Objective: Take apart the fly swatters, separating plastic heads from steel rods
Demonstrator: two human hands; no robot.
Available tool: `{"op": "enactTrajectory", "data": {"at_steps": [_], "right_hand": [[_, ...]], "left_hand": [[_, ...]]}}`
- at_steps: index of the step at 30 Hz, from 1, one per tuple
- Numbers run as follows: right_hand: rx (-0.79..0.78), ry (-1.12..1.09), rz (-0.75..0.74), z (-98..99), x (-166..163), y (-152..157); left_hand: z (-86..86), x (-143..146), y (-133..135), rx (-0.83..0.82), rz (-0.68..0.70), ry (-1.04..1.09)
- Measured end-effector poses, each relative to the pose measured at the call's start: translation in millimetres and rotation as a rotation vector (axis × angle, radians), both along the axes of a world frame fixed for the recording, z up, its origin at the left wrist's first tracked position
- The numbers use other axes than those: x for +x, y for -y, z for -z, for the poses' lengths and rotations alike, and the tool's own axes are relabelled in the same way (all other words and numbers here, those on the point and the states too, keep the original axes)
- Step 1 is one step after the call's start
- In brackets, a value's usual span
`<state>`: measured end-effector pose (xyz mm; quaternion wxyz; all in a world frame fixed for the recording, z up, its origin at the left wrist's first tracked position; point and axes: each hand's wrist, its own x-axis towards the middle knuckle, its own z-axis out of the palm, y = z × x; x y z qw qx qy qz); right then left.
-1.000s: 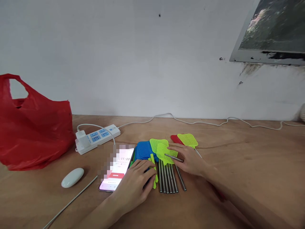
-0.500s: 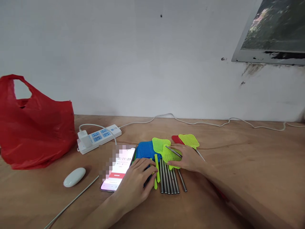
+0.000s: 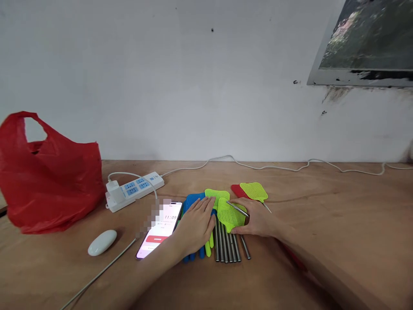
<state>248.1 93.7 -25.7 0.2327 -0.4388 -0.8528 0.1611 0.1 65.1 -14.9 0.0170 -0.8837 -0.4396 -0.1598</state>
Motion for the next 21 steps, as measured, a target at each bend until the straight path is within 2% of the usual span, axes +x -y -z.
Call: {"op": "enactTrajectory", "data": {"at_steps": [5, 9, 14, 21], "right_hand": [[0.045, -0.084, 0.006, -0.7, 4.5, -1.9], [0.034, -0.147, 0.047, -2.1, 8.4, -5.7], [0.006, -0.148, 0.007, -5.7, -1.5, -18.1], [-0.086, -0.134, -0.094, -9.4, -26.4, -31.6]], "left_hand": [[1.6, -1.8, -6.5, 0.006, 0.030, 0.012], [-1.8, -8.8, 1.1, 0.019, 0.060, 0.027], [-3.8, -16.2, 10.6, 0.031, 0.094, 0.045], [0.9, -21.0, 21.1, 0.099, -0.060, 0.124]]}}
